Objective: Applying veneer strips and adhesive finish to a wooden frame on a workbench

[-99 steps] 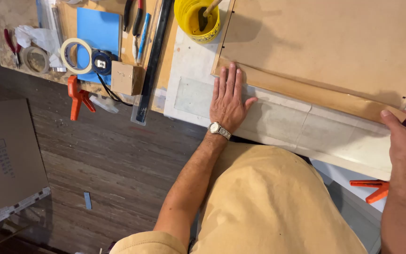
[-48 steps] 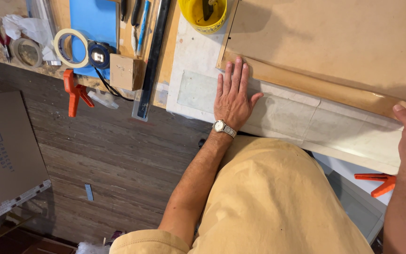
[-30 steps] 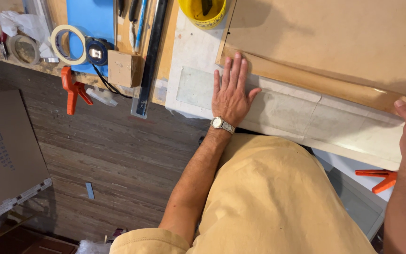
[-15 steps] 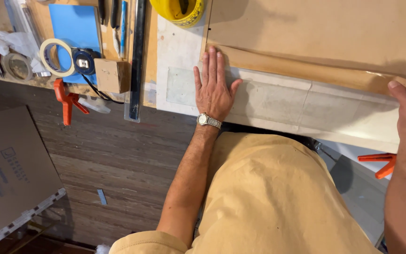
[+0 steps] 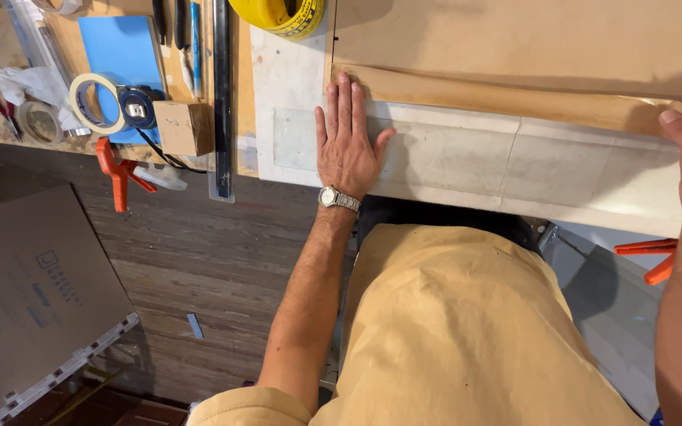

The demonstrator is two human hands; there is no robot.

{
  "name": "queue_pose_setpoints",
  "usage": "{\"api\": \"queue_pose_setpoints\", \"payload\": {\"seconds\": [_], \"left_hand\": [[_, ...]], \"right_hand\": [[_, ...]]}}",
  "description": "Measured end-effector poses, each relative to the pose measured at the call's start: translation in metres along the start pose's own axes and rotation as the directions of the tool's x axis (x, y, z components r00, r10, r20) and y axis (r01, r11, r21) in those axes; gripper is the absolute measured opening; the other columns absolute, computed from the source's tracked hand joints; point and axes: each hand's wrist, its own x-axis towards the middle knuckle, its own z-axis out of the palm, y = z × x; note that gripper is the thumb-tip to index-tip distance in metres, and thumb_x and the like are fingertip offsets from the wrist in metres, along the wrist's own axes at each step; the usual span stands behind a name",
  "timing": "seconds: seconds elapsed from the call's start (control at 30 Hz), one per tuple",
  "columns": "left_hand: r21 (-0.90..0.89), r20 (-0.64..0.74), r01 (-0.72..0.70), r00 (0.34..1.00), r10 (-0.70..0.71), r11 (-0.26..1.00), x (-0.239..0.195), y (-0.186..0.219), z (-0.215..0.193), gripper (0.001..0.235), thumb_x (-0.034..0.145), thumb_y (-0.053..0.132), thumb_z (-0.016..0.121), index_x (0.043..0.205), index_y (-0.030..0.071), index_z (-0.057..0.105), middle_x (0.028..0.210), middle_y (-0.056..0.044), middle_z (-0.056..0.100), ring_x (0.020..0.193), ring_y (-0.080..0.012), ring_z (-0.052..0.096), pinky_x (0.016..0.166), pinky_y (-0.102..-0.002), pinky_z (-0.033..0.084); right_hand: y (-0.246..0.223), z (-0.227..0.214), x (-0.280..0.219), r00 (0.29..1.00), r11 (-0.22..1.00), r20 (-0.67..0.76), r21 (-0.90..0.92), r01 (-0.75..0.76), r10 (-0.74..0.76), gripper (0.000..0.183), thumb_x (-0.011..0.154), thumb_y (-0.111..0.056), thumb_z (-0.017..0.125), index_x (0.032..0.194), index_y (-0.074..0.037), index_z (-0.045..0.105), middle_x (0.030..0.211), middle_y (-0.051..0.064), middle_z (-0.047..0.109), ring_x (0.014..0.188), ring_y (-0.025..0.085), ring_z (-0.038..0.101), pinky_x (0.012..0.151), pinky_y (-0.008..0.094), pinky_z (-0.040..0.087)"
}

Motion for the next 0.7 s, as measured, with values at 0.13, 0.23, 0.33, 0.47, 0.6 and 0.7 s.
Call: {"api": "queue_pose_setpoints", "payload": {"seconds": [0.13, 0.23, 0.33, 0.47, 0.6, 0.7], "left_hand": [[0.002, 0.014, -0.011, 1.000, 0.011, 1.000, -0.001, -0.002, 0.002, 0.087, 0.104, 0.071, 0.023, 0.165, 0.008, 0.025, 0.173, -0.010, 0.019, 0.163, -0.0283, 0.020, 0.136, -0.048, 0.021], [0.012, 0.010, -0.010, 1.000, 0.010, 1.000, -0.001, 0.000, 0.000, 0.087, 0.103, 0.071, 0.024, 0.165, 0.009, 0.025, 0.173, -0.009, 0.020, 0.163, -0.0277, 0.020, 0.135, -0.048, 0.022], [-0.001, 0.014, 0.034, 0.999, -0.034, 0.999, 0.003, 0.017, -0.004, 0.090, 0.103, 0.071, 0.023, 0.165, 0.007, 0.022, 0.173, -0.010, 0.018, 0.164, -0.0287, 0.019, 0.137, -0.047, 0.022], [-0.297, 0.159, -0.194, 0.955, 0.249, 0.935, -0.005, 0.075, 0.007, 0.096, 0.098, 0.059, 0.070, 0.163, 0.004, 0.023, 0.172, -0.018, 0.019, 0.163, -0.0340, 0.019, 0.135, -0.052, 0.020], [-0.192, 0.103, -0.573, 0.796, 0.597, 0.797, -0.021, 0.141, -0.027, 0.083, 0.104, 0.072, 0.050, 0.163, 0.013, 0.039, 0.169, -0.004, 0.025, 0.159, -0.0207, 0.027, 0.132, -0.042, 0.016], [-0.057, 0.246, -0.543, 0.806, 0.539, 0.838, -0.005, 0.133, -0.033, 0.088, 0.107, 0.078, 0.036, 0.164, 0.012, 0.024, 0.171, -0.009, 0.022, 0.160, -0.0234, 0.023, 0.132, -0.042, 0.021]], "right_hand": [[0.008, -0.001, 0.003, 1.000, 1.000, 0.027, -0.015, 0.010, -0.010, 0.026, 0.118, -0.021, 0.076, 0.131, -0.012, 0.055, 0.120, 0.002, 0.059, 0.112, 0.015, 0.058, 0.103, 0.028, 0.046], [0.011, 0.002, 0.005, 1.000, 0.999, 0.008, 0.033, -0.004, 0.003, 0.030, 0.117, -0.021, 0.078, 0.135, -0.014, 0.055, 0.124, 0.003, 0.061, 0.115, 0.015, 0.061, 0.105, 0.028, 0.049], [0.014, 0.002, 0.004, 1.000, 0.999, -0.004, 0.044, 0.007, -0.007, 0.031, 0.116, -0.022, 0.080, 0.135, -0.015, 0.058, 0.125, 0.001, 0.063, 0.116, 0.014, 0.062, 0.106, 0.028, 0.051], [-0.008, 0.006, 0.001, 1.000, 0.996, 0.022, 0.084, -0.019, 0.017, 0.029, 0.114, -0.023, 0.074, 0.137, -0.017, 0.057, 0.132, -0.001, 0.064, 0.124, 0.014, 0.063, 0.111, 0.029, 0.051], [-0.035, 0.011, -0.005, 0.998, 0.993, 0.068, 0.118, -0.025, 0.017, 0.031, 0.111, -0.026, 0.068, 0.142, -0.022, 0.063, 0.139, -0.006, 0.064, 0.133, 0.012, 0.061, 0.123, 0.031, 0.049], [0.000, 0.010, 0.005, 0.994, 0.986, 0.012, 0.129, -0.108, 0.108, 0.025, 0.110, -0.027, 0.073, 0.132, -0.023, 0.062, 0.128, -0.010, 0.066, 0.122, 0.008, 0.064, 0.115, 0.027, 0.053]]}}
